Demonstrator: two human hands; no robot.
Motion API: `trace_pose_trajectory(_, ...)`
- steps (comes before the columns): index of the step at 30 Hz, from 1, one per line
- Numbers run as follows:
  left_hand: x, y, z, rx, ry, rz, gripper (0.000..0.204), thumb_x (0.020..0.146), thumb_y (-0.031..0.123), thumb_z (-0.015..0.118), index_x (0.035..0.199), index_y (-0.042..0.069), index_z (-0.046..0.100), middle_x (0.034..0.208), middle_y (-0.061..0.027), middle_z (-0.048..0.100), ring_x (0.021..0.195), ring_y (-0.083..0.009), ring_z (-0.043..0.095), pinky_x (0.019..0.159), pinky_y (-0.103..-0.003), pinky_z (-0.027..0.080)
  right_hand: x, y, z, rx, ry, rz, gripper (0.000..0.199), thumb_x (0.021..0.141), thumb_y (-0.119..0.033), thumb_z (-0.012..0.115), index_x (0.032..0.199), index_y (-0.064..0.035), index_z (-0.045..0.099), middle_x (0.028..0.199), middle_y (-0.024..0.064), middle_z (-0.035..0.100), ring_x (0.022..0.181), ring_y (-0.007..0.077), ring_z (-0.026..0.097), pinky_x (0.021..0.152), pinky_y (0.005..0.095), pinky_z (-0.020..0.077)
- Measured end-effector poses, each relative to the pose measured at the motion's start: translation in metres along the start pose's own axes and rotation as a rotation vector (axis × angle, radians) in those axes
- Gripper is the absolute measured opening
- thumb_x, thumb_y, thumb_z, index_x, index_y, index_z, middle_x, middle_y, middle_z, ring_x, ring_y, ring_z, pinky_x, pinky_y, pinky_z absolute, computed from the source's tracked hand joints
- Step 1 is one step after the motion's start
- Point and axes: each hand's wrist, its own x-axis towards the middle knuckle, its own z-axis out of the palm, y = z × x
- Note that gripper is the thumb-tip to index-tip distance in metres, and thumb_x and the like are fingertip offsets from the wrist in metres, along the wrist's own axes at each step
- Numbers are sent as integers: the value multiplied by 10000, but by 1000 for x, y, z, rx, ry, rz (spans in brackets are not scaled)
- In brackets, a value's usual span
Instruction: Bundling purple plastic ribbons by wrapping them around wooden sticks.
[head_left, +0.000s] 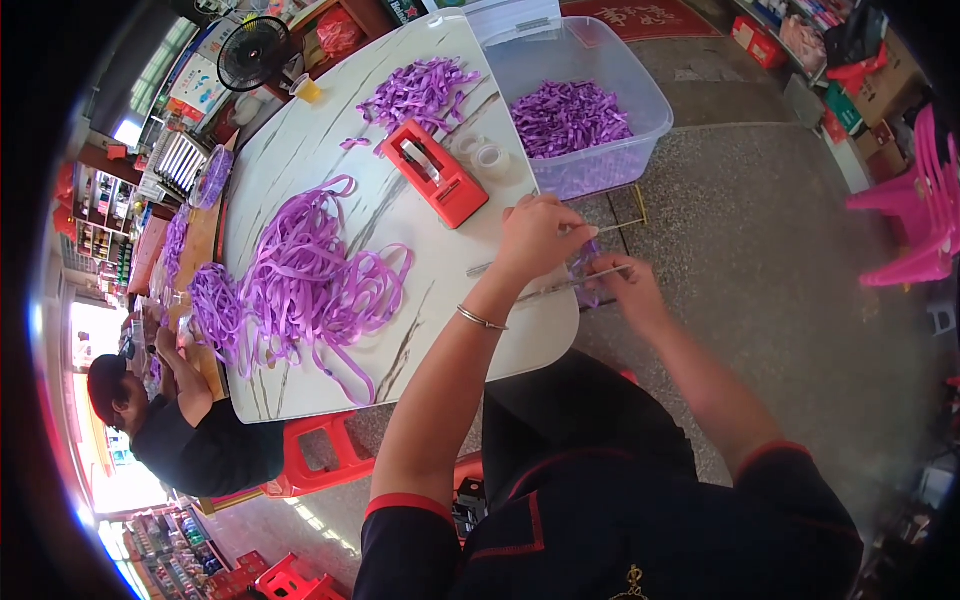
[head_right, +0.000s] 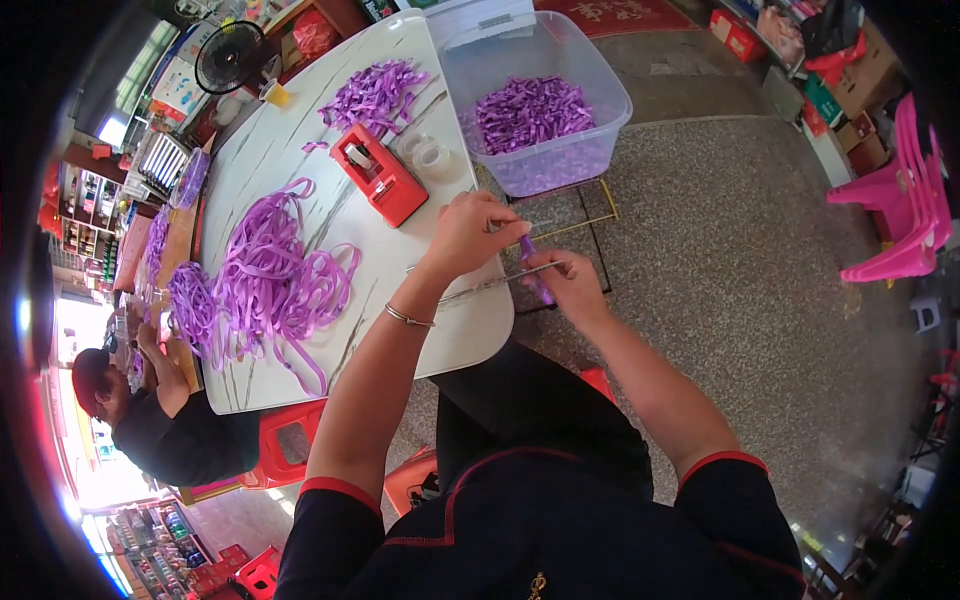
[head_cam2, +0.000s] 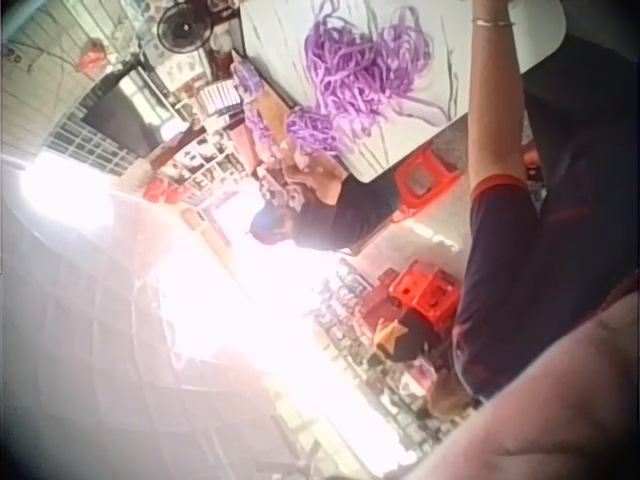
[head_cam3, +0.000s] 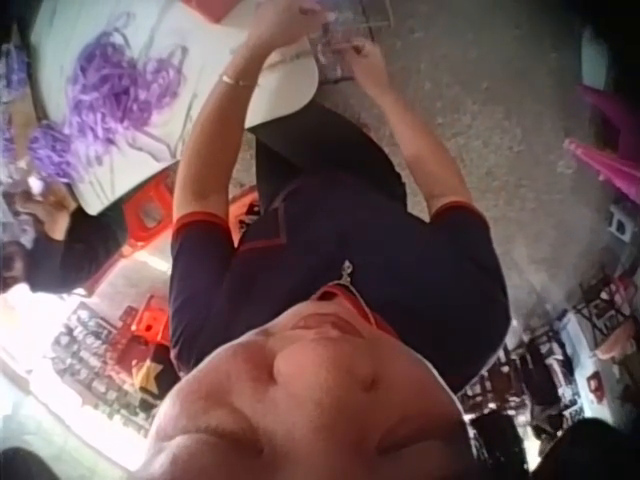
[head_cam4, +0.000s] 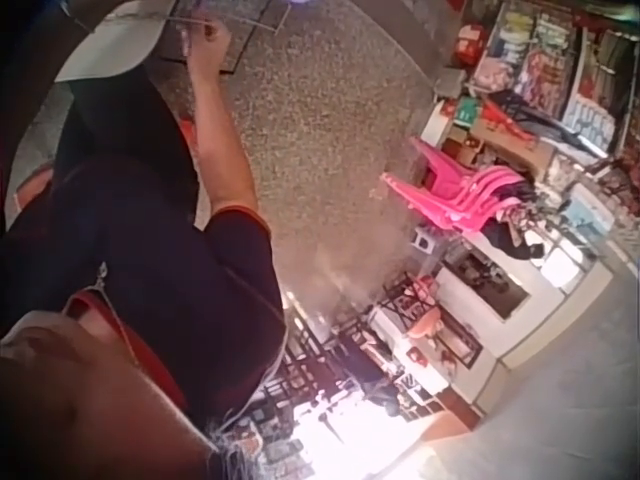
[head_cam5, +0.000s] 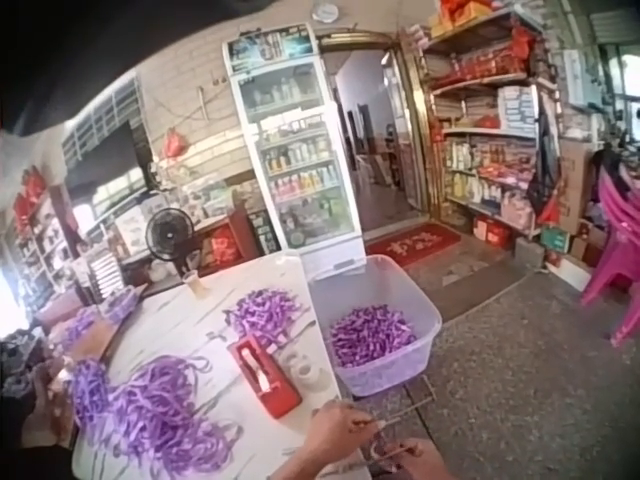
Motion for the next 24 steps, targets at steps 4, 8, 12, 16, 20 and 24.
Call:
trace_pose_trajectory(4,1,-4,2,-4,-32,28,190,730,332,672,752,146,704,765,-44,591,814,-245,546,728,-387,374,-25,-7,0,-103,-14,100,250,894,-186,513,919,37,624,797,65,654,773,111,604,720,240,450)
trace_pose_trajectory(8,3,-6,0,-32,-117,-46,162,716,328,664,749,176,709,818,-26,599,905,-260,530,774,-425,370,-71,-18,-2,-184,-28,83,251,893,-195,522,910,30,633,789,77,659,761,104,606,687,237,454)
trace_pose_trajectory(12,4,-5,1,-34,-131,-47,161,728,323,655,751,172,705,805,-26,600,893,-260,535,764,-425,373,-123,-33,-16,-354,-129,123,166,840,-168,588,866,-24,668,795,84,668,727,155,625,708,269,464)
trace_pose_trajectory(16,5,-7,1,-76,-152,-65,171,740,320,647,755,158,700,797,-30,601,873,-263,542,755,-431,372,-168,-48,-27,-656,-245,-168,119,781,-228,638,782,-120,688,782,45,647,729,218,598,744,332,411)
trace_pose_trajectory(20,5,-7,1,-85,-151,-56,182,755,320,634,755,149,695,803,-36,609,863,-271,545,748,-447,369,-199,-56,-33,-748,-247,-209,99,764,-234,661,773,-139,685,841,15,643,869,188,575,811,357,377)
trace_pose_trajectory(24,3,-9,3,-57,-116,-25,185,761,319,625,759,148,694,801,-44,613,851,-282,547,748,-452,369,-212,-58,-34,-721,-337,-341,89,745,-219,686,778,-137,693,901,5,594,940,184,521,835,353,357)
